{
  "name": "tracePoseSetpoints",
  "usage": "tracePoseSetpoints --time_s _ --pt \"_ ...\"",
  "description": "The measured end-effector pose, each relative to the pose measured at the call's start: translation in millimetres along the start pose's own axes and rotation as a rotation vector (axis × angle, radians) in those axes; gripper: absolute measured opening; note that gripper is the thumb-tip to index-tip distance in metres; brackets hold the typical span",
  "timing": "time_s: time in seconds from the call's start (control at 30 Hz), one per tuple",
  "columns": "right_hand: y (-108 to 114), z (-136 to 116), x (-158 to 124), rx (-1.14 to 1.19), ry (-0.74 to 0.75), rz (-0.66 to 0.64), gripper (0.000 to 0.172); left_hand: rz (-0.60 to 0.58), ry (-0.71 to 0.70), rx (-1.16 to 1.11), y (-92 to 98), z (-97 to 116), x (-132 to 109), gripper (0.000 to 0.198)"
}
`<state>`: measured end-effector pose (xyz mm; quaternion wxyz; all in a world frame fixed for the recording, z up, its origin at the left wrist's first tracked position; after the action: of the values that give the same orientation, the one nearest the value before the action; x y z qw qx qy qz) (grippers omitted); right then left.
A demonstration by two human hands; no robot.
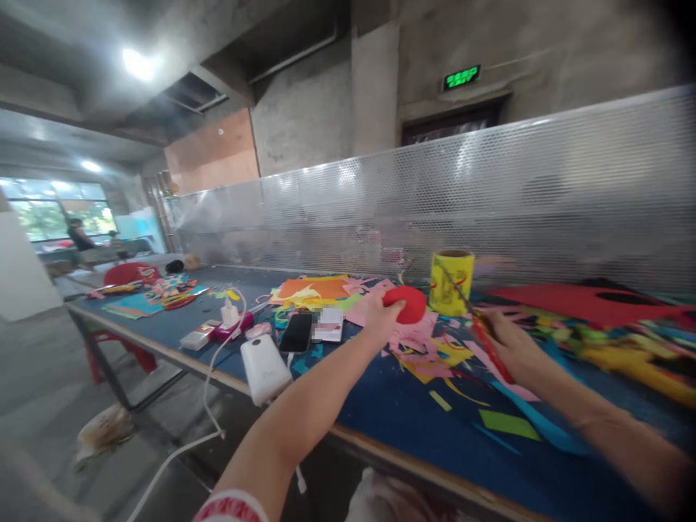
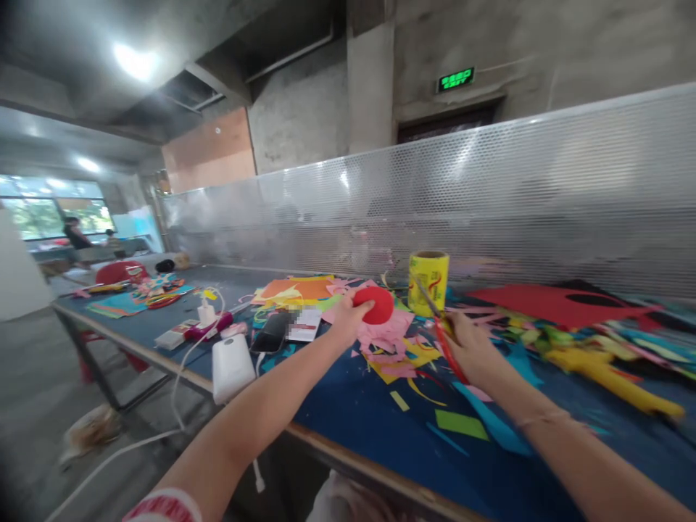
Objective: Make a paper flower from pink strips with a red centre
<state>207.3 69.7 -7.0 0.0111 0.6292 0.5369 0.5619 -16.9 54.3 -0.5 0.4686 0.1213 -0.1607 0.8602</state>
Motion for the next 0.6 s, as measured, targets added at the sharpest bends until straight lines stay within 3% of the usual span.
tracePoseSetpoints --time_s 0.3,0.6 --pt "7 -24 -5 0.139 -0.052 -0.168 0.025 0.014 -0.134 0.121 5.2 4 1 0.023" --pt "3 -39 -12 0.293 -0.036 -0.204 0.023 -0.008 -0.052 -0.058 1.8 1 -3 0.033"
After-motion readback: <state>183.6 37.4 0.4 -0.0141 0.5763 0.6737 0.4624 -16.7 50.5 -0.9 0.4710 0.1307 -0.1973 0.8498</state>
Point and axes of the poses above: each hand's wrist, its own x-axis towards the middle knuckle, its own y-axis out of the back of the hand, z = x × y, the point moved 3 cm from there along x, towards the middle knuckle, and after that the axes turned 12 degrees about z, right-handed, at the moved point
